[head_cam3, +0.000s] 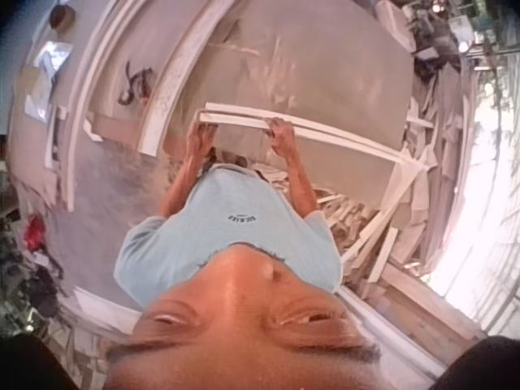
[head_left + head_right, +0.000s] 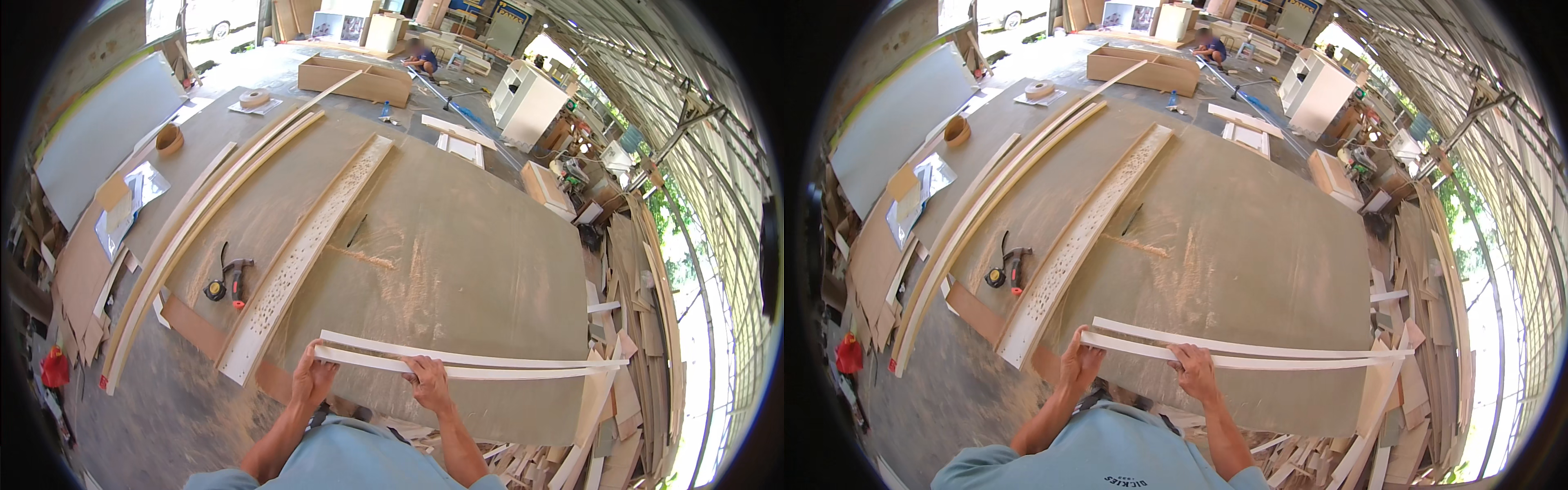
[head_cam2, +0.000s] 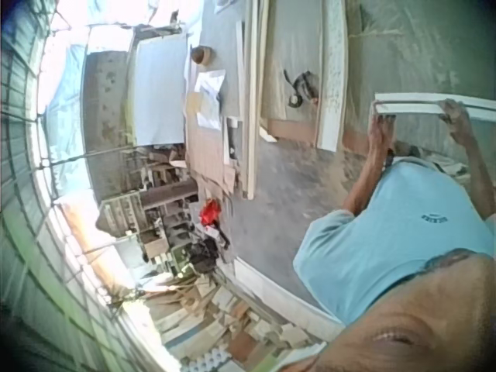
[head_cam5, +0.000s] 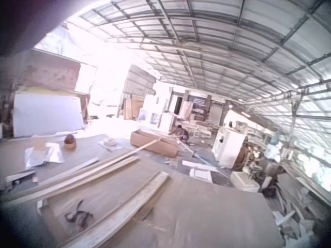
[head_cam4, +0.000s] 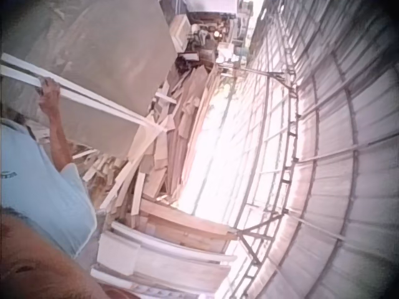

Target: The person measures and aligns wooden strips on a large workbench. They use a measuring tape to mark lengths, a hammer to secure parts, and move various wooden components around the workspace.

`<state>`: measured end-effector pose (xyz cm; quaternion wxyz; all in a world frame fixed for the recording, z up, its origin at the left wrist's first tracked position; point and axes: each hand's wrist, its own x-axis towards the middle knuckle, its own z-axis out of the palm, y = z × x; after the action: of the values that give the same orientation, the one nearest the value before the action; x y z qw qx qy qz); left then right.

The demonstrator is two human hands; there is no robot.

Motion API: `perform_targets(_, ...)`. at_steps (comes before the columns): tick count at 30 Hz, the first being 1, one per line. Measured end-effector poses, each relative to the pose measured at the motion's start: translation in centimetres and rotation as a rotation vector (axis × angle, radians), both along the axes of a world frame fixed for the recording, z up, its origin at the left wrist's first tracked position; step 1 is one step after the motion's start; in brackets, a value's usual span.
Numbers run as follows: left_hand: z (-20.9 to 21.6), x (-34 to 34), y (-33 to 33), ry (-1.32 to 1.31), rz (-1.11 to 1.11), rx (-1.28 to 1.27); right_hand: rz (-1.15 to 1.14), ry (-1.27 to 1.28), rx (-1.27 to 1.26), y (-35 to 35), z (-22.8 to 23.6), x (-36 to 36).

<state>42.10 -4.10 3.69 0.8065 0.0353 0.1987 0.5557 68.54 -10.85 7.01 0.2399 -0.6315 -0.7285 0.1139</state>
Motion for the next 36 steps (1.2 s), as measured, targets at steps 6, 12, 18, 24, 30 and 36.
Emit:
perform_targets(6, -2.4, -1.5, -0.2, -0.03, -0.012, 0.172, -0.002, 0.008, 0.029, 0.3, -0.2, -0.3)
perform_targets(12, -1.1, -3.0, 0.6, 0.285, -0.082, 0.241, 0.013, 0.06, 0.054, -0.4, -0.8, 0.0)
perform_targets(18, -3.0, -5.7, 1.5, 0.362, -0.199, 0.264, 0.043, 0.087, -0.013, -1.3, -0.9, -0.1)
perform_targets(24, -1.8, -7.0, 2.5, 0.722, -0.173, 0.537, 0.043, 0.113, -0.024, -1.8, -0.8, 0.0)
perform_targets(30, 0.9, -6.2, 1.5, 1.297, -0.127, 0.69, 0.039, 0.129, -0.013, -2.1, -1.4, -0.1)
perform_targets(36, 0.0, -4.7, 0.5, 1.658, 0.083, 0.873, 0.019, 0.104, -0.03, -2.1, -2.3, -0.2)
